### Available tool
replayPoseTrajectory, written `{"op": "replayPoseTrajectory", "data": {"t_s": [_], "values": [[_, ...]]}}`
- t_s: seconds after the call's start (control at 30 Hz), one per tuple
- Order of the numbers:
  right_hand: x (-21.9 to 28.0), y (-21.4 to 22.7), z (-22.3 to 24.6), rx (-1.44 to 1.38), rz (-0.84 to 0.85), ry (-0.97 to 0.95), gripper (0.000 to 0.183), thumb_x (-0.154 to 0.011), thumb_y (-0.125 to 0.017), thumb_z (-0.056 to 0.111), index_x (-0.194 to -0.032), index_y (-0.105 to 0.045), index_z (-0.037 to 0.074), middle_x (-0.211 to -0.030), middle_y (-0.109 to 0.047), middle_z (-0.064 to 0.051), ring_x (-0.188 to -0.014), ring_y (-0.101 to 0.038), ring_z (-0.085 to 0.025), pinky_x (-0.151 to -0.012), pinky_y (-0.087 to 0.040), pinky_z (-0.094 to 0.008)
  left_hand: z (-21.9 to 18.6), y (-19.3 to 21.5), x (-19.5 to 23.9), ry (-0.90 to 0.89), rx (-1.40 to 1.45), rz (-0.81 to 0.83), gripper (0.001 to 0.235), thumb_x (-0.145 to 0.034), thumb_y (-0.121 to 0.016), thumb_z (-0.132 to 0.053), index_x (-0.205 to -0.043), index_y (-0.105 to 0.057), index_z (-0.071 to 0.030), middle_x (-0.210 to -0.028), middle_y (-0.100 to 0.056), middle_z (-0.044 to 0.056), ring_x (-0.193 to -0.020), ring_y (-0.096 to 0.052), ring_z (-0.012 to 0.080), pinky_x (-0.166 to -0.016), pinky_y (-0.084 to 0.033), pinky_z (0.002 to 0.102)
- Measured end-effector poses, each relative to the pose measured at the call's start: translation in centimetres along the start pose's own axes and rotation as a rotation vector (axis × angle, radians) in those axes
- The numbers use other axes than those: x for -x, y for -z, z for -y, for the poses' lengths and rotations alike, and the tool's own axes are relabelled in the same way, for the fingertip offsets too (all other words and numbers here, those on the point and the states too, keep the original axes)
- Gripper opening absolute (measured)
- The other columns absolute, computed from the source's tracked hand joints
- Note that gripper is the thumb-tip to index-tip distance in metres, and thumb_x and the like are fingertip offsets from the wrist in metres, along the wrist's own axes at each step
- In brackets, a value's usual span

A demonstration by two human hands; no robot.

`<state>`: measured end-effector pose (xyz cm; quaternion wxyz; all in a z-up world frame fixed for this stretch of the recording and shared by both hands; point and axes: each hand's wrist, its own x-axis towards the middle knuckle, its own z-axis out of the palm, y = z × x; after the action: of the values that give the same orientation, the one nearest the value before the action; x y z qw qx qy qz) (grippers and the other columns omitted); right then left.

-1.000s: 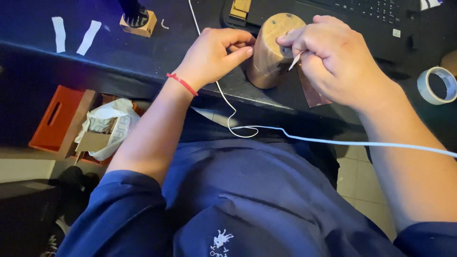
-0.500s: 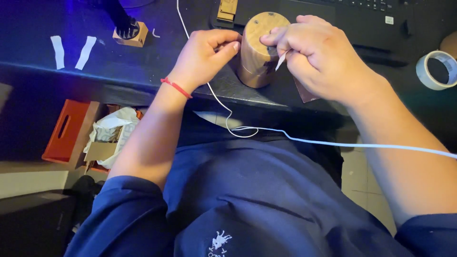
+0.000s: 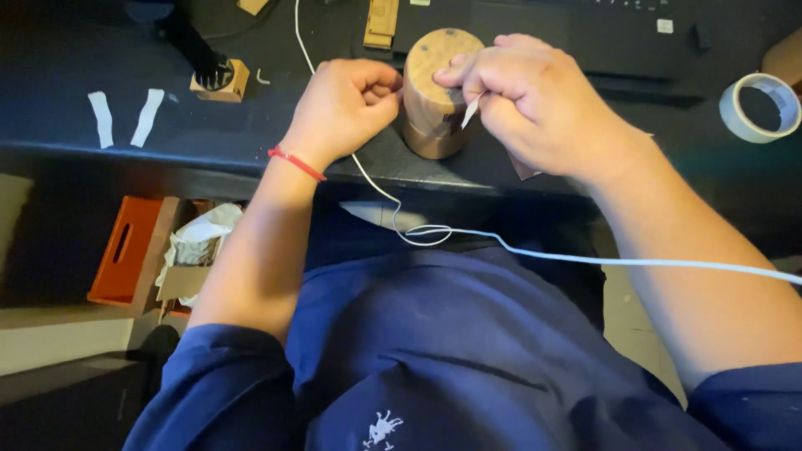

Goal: Applying white adhesive strips to wooden cylindrical containers and inspecting them at a workbench.

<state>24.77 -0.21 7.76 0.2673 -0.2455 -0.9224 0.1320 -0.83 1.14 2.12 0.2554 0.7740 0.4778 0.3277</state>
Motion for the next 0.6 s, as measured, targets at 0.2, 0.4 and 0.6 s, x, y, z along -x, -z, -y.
{"op": "replayPoseTrajectory", "data": {"t_s": [0.2, 0.4, 0.6], "values": [[-0.4, 0.2, 0.5, -0.007, 0.002, 0.002, 0.012, -0.085, -0.042, -0.003, -0.083, -0.051, 0.006, -0.12, -0.074, -0.015, -0.116, -0.068, -0.03, -0.089, -0.041, -0.043, 1.1, -0.5, -0.9, -0.018, -0.362, -0.081, 0.01, -0.083, -0.06, -0.021, -0.073, -0.062, -0.019, -0.061, -0.054, -0.005, -0.06, -0.054, 0.0283, -0.054, -0.042, 0.043], [-0.5, 0.2, 0.5, -0.01, 0.021, -0.059, 0.011, -0.087, -0.043, 0.002, -0.08, -0.049, 0.008, -0.124, -0.072, -0.011, -0.105, -0.067, -0.028, -0.092, -0.039, -0.043, 3.1, 0.3, -5.2, -0.32, -0.758, -0.154, 0.017, -0.095, -0.056, -0.024, -0.086, -0.068, -0.016, -0.075, -0.068, 0.006, -0.059, -0.064, 0.0318, -0.047, -0.047, 0.047], [-0.4, 0.0, 0.2, 0.001, -0.008, -0.015, 0.011, -0.088, -0.046, 0.001, -0.085, -0.053, 0.009, -0.12, -0.074, -0.009, -0.098, -0.067, -0.027, -0.09, -0.041, -0.043, 1.8, -0.1, -12.4, -0.579, -0.996, -0.09, 0.009, -0.091, -0.064, -0.023, -0.083, -0.067, -0.021, -0.074, -0.066, 0.0, -0.063, -0.066, 0.0232, -0.042, -0.05, 0.038]]}}
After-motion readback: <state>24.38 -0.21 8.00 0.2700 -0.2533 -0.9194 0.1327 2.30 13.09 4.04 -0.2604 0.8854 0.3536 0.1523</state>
